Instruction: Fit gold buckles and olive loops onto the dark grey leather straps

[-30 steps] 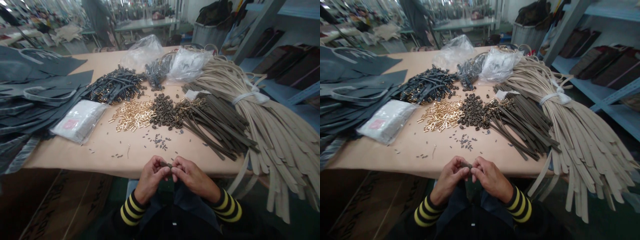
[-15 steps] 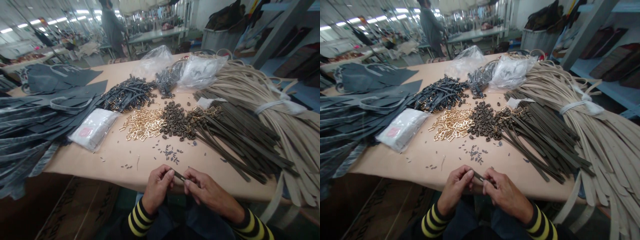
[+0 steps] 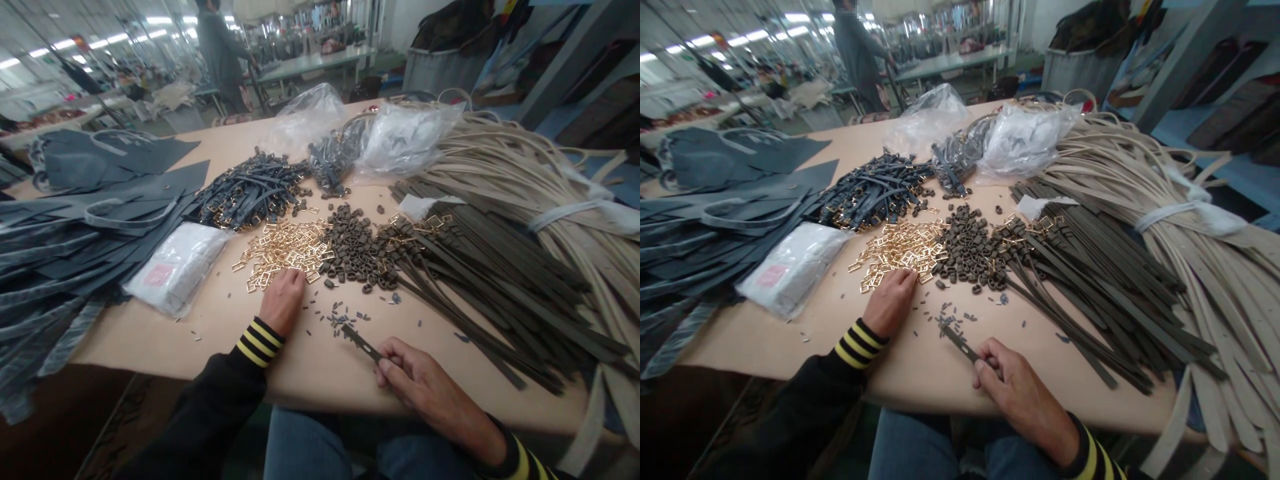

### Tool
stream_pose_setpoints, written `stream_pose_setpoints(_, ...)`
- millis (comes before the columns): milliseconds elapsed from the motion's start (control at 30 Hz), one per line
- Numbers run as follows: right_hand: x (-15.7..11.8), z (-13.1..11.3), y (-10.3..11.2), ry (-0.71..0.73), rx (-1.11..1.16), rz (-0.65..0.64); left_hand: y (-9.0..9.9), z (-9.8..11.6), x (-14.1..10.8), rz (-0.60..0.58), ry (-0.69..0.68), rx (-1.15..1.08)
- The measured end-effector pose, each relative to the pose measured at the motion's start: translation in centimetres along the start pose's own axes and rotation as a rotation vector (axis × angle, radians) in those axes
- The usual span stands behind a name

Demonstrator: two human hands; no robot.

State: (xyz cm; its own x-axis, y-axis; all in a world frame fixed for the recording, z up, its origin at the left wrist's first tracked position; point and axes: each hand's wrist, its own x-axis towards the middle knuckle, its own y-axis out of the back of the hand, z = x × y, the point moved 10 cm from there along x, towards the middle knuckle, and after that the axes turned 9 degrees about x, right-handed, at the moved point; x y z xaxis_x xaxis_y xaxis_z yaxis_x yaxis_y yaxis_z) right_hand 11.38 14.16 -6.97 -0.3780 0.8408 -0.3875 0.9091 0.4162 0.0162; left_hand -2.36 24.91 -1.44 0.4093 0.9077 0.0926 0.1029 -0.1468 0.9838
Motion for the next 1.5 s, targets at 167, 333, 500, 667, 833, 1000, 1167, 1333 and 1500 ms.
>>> stream_pose_setpoints(167,0.0,-0.2,0.1,0.027,0.014,0.000,0.2,-0.1,0.6,0.010,0.026,-0.029)
stream_pose_setpoints(333,-0.1,-0.2,0.1,0.038,0.010,0.012,0.5,-2.6,2.0,0.051,0.094,-0.155)
stream_pose_setpoints(500,-0.4,-1.0,0.5,0.064,0.045,0.022,2.4,-4.3,0.9,0.050,0.246,-0.513)
stream_pose_setpoints(667,-1.6,-2.0,0.7,0.061,0.040,0.017,-0.9,2.6,-5.6,-0.396,0.503,-1.524)
stream_pose_setpoints(833,-2.6,-2.1,-0.4,0.123,-0.054,-0.023,-2.9,8.5,-11.0,-0.635,0.607,-1.733)
stream_pose_setpoints(1000,-2.9,-2.0,-1.7,0.149,-0.119,-0.062,-3.1,10.4,-12.3,-0.686,0.526,-1.712)
stream_pose_setpoints(1167,-3.3,-2.1,-3.0,0.154,-0.097,-0.138,-2.1,10.8,-12.2,-0.635,0.435,-1.661)
stream_pose_setpoints(1333,-3.5,-0.9,-3.2,0.085,-0.024,-0.083,-1.2,10.5,-11.8,-0.401,0.448,-1.665)
stream_pose_setpoints(1500,-4.0,-0.2,-3.5,0.062,0.115,-0.079,-1.5,11.1,-12.8,-0.271,0.515,-1.790)
